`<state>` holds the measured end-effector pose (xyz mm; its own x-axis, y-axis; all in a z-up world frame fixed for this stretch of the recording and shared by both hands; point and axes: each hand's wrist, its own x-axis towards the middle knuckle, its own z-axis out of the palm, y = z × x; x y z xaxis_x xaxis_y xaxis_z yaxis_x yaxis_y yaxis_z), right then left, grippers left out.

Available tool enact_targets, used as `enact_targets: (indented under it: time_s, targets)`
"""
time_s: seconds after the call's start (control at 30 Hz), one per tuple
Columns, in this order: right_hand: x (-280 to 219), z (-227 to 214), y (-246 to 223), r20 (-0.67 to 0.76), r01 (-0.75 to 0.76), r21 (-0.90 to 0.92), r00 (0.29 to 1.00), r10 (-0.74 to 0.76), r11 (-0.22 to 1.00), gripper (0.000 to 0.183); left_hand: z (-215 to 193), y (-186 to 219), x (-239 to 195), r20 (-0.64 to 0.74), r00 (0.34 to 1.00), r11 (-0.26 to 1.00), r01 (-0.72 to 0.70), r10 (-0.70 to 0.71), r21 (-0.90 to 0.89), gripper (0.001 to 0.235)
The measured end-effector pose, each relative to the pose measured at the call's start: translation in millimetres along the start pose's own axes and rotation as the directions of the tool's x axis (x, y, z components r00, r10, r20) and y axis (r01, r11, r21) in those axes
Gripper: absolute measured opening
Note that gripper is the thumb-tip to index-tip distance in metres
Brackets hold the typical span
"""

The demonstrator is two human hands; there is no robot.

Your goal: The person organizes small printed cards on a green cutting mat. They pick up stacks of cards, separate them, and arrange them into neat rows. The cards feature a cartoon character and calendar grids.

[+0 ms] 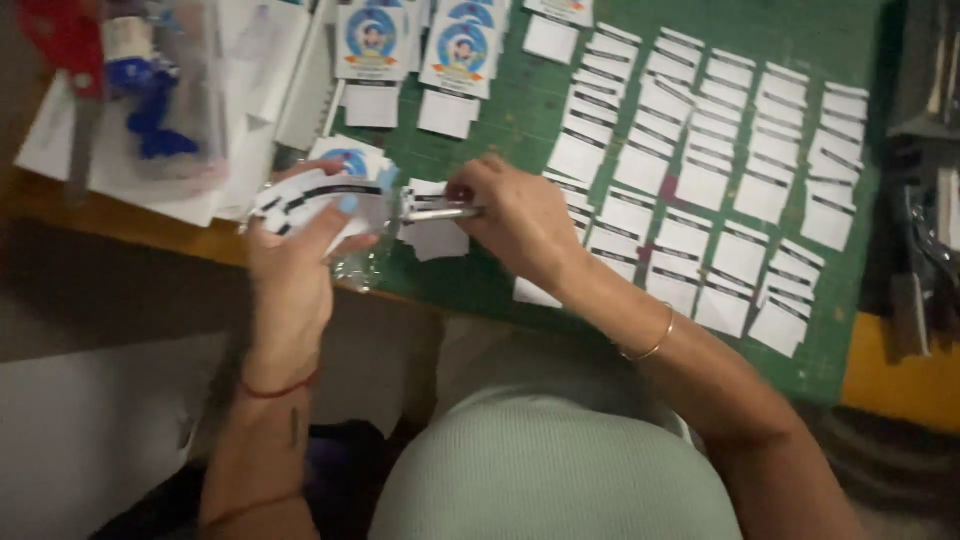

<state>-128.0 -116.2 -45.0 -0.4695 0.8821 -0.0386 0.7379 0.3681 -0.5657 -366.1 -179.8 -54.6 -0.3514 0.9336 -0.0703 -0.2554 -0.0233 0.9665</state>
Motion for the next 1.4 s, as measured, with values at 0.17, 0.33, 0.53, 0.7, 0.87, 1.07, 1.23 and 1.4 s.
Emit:
enact_targets:
  time_s: [0.17, 0.33, 0.53, 0.7, 0.87, 1.07, 1.23, 1.4]
  targets:
    - [5, -14, -9, -0.132, -0.015, 0.118, 0.991, 0.031, 0.993, 0.037, 2, -12, 2, 0.041, 0.999, 0.999, 0.003, -0.001, -0.048, 0.039]
    - [6, -15, -22, -0.043, 0.038, 0.315, 0.999, -0.026, 0.948, 0.026, 22, -19, -3, 0.144, 0.989, 0.997, 0.029, -0.019, -0.066, 0.04]
    - [11, -20, -6, -0.084, 0.096, 0.327, 0.994, -0.073, 0.94, 0.018, 17, -21, -6, 0.191, 0.978, 0.993, 0.095, -0.081, -0.068, 0.045]
    - [8, -31, -7, -0.092, 0.121, 0.329, 0.991, -0.096, 0.937, 0.018, 15, -16, -7, 0.223, 0.972, 0.991, 0.103, -0.081, -0.09, 0.044]
    - [0, -41, -4, -0.058, 0.077, 0.366, 0.997, -0.059, 0.928, 0.021, 15, -13, -7, 0.263, 0.963, 0.994, 0.08, -0.059, -0.069, 0.045]
    - [-7, -42, -15, -0.025, 0.046, 0.456, 0.999, -0.039, 0.889, 0.024, 19, -14, -12, 0.243, 0.969, 0.997, 0.065, -0.053, -0.042, 0.046]
    - [-7, -33, -2, -0.003, -0.002, 0.432, 1.0, 0.004, 0.902, 0.014, 22, -23, -13, 0.25, 0.967, 0.999, 0.049, -0.042, -0.019, 0.043]
    - [-13, -38, 13, 0.058, -0.116, 0.366, 0.993, 0.102, 0.923, 0.011, 12, -16, -8, 0.231, 0.972, 0.996, 0.064, -0.05, -0.056, 0.043]
